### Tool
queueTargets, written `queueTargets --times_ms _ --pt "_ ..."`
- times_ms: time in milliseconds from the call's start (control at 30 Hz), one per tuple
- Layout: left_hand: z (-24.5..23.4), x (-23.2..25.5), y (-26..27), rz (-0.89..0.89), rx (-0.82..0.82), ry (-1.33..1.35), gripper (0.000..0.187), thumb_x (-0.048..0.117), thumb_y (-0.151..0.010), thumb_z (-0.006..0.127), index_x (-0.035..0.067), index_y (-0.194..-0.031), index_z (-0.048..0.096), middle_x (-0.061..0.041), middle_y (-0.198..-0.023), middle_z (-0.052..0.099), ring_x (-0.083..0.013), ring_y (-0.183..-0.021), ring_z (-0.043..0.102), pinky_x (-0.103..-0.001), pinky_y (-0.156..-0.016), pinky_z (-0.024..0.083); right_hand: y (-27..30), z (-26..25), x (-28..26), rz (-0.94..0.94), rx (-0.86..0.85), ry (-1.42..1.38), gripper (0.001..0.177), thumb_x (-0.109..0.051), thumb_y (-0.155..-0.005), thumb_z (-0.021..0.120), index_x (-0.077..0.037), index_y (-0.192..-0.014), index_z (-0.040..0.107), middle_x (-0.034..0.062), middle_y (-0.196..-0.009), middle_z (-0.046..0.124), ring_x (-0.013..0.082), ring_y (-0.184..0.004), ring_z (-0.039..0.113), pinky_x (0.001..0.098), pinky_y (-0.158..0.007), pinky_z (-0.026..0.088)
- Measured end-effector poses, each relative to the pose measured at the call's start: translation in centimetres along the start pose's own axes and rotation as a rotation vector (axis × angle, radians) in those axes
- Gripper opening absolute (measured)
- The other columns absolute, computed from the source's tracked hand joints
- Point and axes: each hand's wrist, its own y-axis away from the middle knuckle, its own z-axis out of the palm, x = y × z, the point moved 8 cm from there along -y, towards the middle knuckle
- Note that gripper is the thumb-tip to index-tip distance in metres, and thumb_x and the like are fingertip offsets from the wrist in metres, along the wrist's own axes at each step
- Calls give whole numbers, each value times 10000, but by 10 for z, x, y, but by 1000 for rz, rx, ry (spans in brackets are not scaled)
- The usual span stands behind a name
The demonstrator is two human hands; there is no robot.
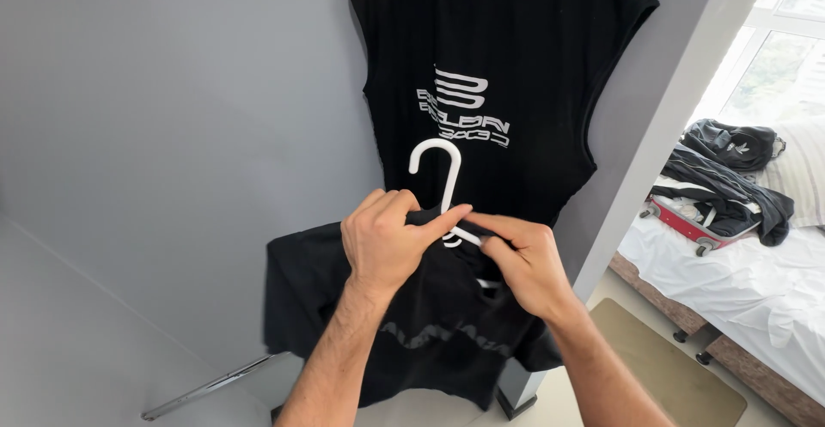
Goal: The person picks up a black t-shirt from a suitcase on the bed, places it on a white hanger, and hangs it in a closet. They then pick up a black zip-up hoodie, place it on a wooden hanger, zip it up, and hang it in the closet next to the t-shirt.
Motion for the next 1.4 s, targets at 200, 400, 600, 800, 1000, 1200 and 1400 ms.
queueTargets --times_ms 200,400,600,800,1000,1200,1400 --pt "-20 -55 10 -90 -187 206 478 499 -957 694 75 -737 664 -5 -612 602 -179 -510 551 -344 -457 415 -18 -23 -29 -7 30 261 287 -173 -818 799 -101 -1095 813 32 -740 726 121 -610 623 272 -540 472" --pt "17 -140 74 -385 -320 -8 659 475 -1023 587 18 -552 537 -52 -436 445 -195 -389 418 -368 -416 337 -25 -39 -32 -49 5 389 149 -165 -820 799 -73 -937 809 18 -895 752 106 -734 686 271 -605 518" --pt "-17 -135 59 -171 122 96 636 456 -1128 500 40 -651 556 15 -544 484 -104 -447 428 -273 -409 340 -29 -69 -52 -279 102 546 141 -165 -797 808 -62 -893 796 69 -1215 724 179 -1025 626 268 -647 523" --pt "-17 -116 28 -199 36 -203 607 384 -1060 563 72 -540 547 -13 -493 509 -185 -486 482 -343 -476 386 -33 -69 -24 201 27 316 156 -181 -813 805 -44 -887 809 47 -714 766 87 -627 642 256 -588 492" --pt "10 -54 16 48 56 15 532 474 -1006 678 108 -639 553 14 -557 535 -161 -533 513 -313 -495 402 -47 -51 -22 151 -1 293 176 -185 -815 809 -18 -870 805 25 -692 731 77 -647 619 246 -599 477" --pt "32 -89 -1 -58 -20 6 665 624 -706 844 110 -525 463 30 -424 441 -130 -355 397 -314 -355 320 -53 -66 -27 280 -59 436 379 -260 -745 858 -71 -1068 798 97 -684 726 148 -644 662 282 -664 522" --pt "35 -118 -40 -193 -81 19 667 619 -684 861 116 -520 454 36 -413 428 -129 -363 377 -328 -369 305 -50 -84 -7 209 -199 347 323 -311 -857 733 -69 -1057 809 6 -825 828 89 -755 770 262 -704 596"
